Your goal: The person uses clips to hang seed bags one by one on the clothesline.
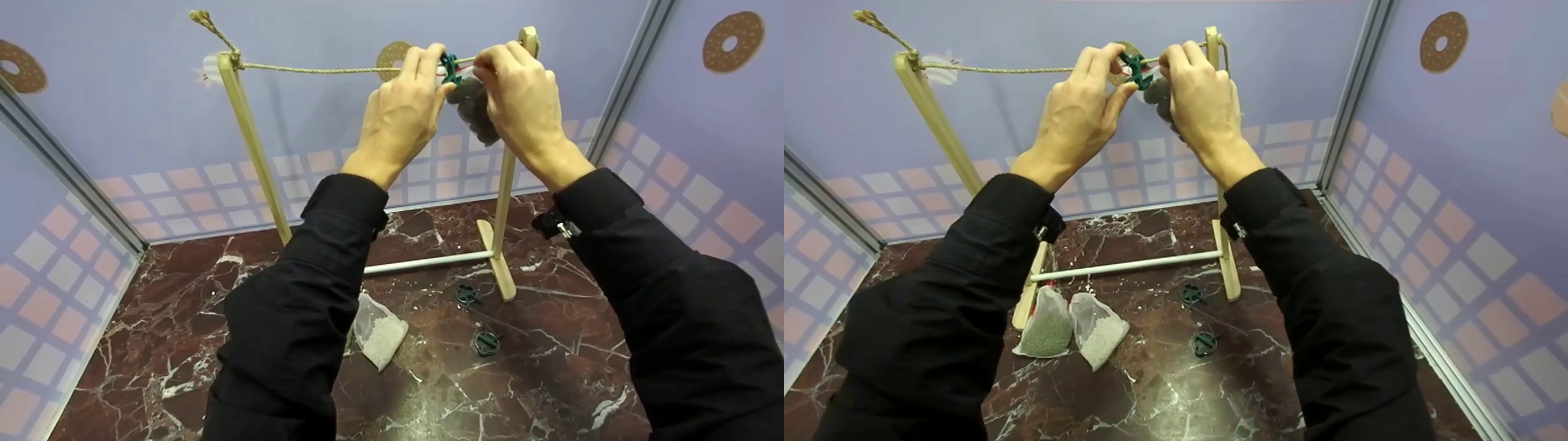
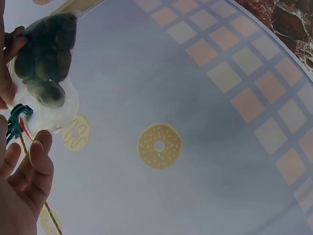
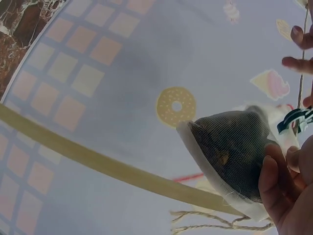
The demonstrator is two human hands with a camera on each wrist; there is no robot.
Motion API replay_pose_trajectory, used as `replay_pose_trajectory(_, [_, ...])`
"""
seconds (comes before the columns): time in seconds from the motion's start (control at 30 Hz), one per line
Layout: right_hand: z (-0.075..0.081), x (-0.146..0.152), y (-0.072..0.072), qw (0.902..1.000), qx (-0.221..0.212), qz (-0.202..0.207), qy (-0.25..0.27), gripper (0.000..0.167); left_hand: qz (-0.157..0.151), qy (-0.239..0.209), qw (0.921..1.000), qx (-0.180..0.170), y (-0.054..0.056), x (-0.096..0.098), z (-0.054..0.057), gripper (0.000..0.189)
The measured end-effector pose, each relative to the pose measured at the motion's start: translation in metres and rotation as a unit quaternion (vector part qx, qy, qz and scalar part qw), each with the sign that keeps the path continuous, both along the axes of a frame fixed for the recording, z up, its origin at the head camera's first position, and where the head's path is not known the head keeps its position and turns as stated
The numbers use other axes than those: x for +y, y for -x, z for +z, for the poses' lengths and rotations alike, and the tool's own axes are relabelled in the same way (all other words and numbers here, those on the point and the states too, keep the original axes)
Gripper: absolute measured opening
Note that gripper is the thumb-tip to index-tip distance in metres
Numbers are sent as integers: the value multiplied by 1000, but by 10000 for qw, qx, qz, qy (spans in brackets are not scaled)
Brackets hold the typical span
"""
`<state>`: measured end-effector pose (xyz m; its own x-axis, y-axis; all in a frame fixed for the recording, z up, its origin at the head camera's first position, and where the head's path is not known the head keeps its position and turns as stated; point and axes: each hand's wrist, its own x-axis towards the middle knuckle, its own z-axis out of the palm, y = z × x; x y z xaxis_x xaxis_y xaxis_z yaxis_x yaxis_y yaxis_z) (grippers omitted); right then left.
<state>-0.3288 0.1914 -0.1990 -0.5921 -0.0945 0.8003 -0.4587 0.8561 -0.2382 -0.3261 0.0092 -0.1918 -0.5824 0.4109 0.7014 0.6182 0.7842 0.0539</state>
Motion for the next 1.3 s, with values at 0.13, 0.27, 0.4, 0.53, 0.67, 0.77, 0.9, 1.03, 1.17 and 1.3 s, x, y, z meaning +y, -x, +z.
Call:
replay_pose_trajectory(0.13, [2,-3,-1,10000,58,45,53,26,-50,148,9996,248,-3,4,2,44])
replay_pose_trajectory(0.27, [0,-5,-2,9997,176,189,49,25,-69,167,9984,527,-4,6,2,42])
replay_pose_trajectory(0.4, [-2,-4,-2,9992,262,281,53,24,-146,9,9991,400,-4,8,1,44])
replay_pose_trajectory(0.53, [-5,-3,-1,9992,236,318,85,22,-183,-39,9996,210,-3,10,-1,49])
replay_pose_trajectory(0.67, [-9,-1,-1,9991,204,379,34,21,-172,-85,9998,105,-4,11,-4,52])
replay_pose_trajectory(0.77, [-10,0,0,9989,200,430,30,22,-167,-144,9997,78,-5,11,-5,54])
replay_pose_trajectory(0.9, [-13,0,0,9987,191,474,71,22,-177,-178,9997,77,-5,10,-8,58])
replay_pose_trajectory(1.03, [-16,2,0,9985,137,492,202,21,-226,-165,9996,45,-5,7,-13,62])
replay_pose_trajectory(1.17, [-22,4,2,9983,60,513,286,21,-325,-50,9994,108,-2,1,-21,62])
replay_pose_trajectory(1.3, [-28,6,3,9983,3,493,296,21,-504,-17,9981,345,1,-4,-32,61])
